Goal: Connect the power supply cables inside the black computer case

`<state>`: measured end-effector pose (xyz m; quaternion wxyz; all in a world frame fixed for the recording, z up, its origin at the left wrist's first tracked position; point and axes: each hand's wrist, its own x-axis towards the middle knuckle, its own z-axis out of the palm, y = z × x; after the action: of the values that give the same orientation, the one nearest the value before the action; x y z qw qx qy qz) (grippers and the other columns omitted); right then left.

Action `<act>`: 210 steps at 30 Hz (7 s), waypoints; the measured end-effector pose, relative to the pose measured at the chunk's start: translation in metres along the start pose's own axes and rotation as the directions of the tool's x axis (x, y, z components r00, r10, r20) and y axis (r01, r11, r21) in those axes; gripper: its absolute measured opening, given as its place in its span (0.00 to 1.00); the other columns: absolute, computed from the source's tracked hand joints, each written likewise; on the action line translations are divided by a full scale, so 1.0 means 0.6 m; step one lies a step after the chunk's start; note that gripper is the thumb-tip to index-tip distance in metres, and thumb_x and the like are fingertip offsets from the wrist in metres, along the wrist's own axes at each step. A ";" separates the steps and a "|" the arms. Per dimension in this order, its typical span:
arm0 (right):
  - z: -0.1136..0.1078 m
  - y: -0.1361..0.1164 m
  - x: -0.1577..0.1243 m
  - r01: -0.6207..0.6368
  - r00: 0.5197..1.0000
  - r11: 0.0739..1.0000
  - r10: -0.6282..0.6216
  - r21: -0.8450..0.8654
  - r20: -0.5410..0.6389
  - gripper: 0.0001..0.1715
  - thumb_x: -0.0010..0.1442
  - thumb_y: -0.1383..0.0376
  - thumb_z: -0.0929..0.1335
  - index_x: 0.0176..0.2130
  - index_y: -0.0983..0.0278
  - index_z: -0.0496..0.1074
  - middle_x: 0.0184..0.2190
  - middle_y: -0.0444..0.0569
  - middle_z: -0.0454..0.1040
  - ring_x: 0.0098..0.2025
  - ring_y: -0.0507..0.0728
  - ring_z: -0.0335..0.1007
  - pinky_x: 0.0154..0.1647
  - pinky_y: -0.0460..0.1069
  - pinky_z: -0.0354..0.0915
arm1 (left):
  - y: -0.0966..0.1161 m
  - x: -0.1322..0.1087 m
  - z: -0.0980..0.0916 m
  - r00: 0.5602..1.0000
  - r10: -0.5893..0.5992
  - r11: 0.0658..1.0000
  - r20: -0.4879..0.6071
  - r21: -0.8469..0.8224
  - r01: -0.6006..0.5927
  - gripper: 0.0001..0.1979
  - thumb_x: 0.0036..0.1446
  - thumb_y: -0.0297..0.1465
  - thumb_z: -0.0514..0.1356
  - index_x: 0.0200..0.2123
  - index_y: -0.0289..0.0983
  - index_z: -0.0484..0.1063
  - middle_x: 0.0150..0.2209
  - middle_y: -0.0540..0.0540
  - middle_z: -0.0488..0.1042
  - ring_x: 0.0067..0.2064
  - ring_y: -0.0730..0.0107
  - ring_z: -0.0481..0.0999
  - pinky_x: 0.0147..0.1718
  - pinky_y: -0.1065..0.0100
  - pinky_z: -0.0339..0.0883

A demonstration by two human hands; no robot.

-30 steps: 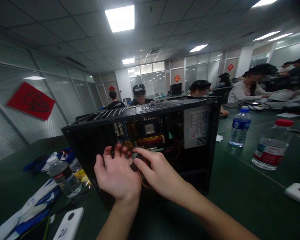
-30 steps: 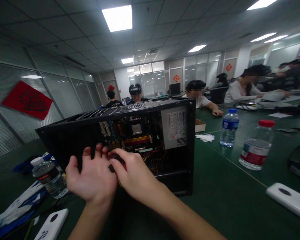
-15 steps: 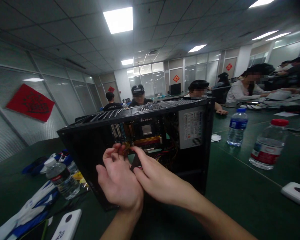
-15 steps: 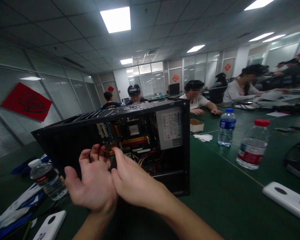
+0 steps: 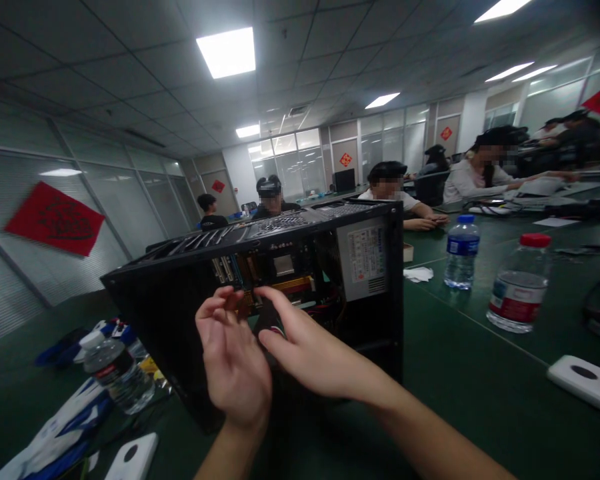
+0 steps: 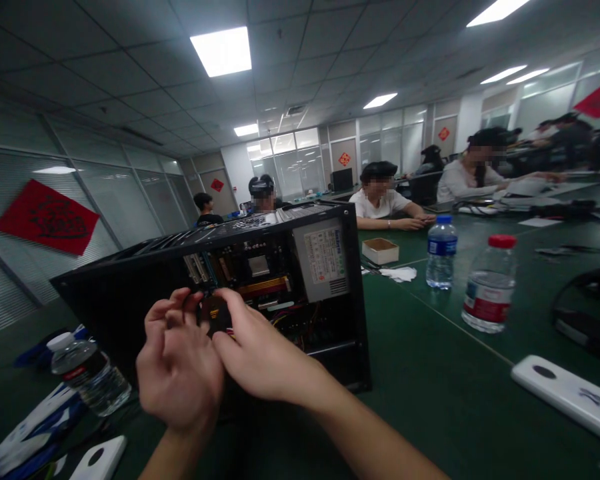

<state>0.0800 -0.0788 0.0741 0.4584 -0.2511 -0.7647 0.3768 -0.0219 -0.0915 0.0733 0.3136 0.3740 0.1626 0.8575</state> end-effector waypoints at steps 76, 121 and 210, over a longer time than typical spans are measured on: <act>0.034 0.043 0.004 0.233 0.695 0.970 -0.118 0.068 -0.709 0.23 0.69 0.56 0.58 0.57 0.62 0.68 0.39 0.49 0.75 0.38 0.56 0.72 0.39 0.51 0.68 | -0.016 -0.007 -0.015 0.823 -0.431 0.819 0.371 0.544 0.184 0.15 0.60 0.39 0.60 0.40 0.34 0.81 0.37 0.44 0.79 0.36 0.66 0.75 0.41 0.69 0.68; -0.026 0.190 0.044 -0.496 0.868 0.565 0.344 -0.660 -0.358 0.14 0.64 0.60 0.65 0.34 0.67 0.75 0.34 0.57 0.80 0.39 0.61 0.77 0.34 0.48 0.61 | -0.132 0.086 -0.131 0.650 -0.686 0.264 0.328 0.944 -0.198 0.16 0.57 0.35 0.52 0.23 0.39 0.74 0.27 0.47 0.78 0.32 0.64 0.74 0.32 0.69 0.60; -0.025 0.189 0.046 -0.521 0.831 0.573 0.510 -0.632 -0.222 0.29 0.67 0.54 0.58 0.43 0.71 0.78 0.42 0.67 0.79 0.46 0.69 0.76 0.43 0.56 0.67 | -0.167 0.074 -0.084 0.768 -0.627 -0.384 0.132 0.805 -0.452 0.19 0.64 0.35 0.49 0.42 0.33 0.78 0.42 0.34 0.79 0.45 0.55 0.79 0.42 0.64 0.68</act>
<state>0.0851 0.0135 0.0014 0.2127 -0.6125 -0.7369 0.1911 -0.0409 0.0109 0.0123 -0.0313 0.6910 0.7155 0.0979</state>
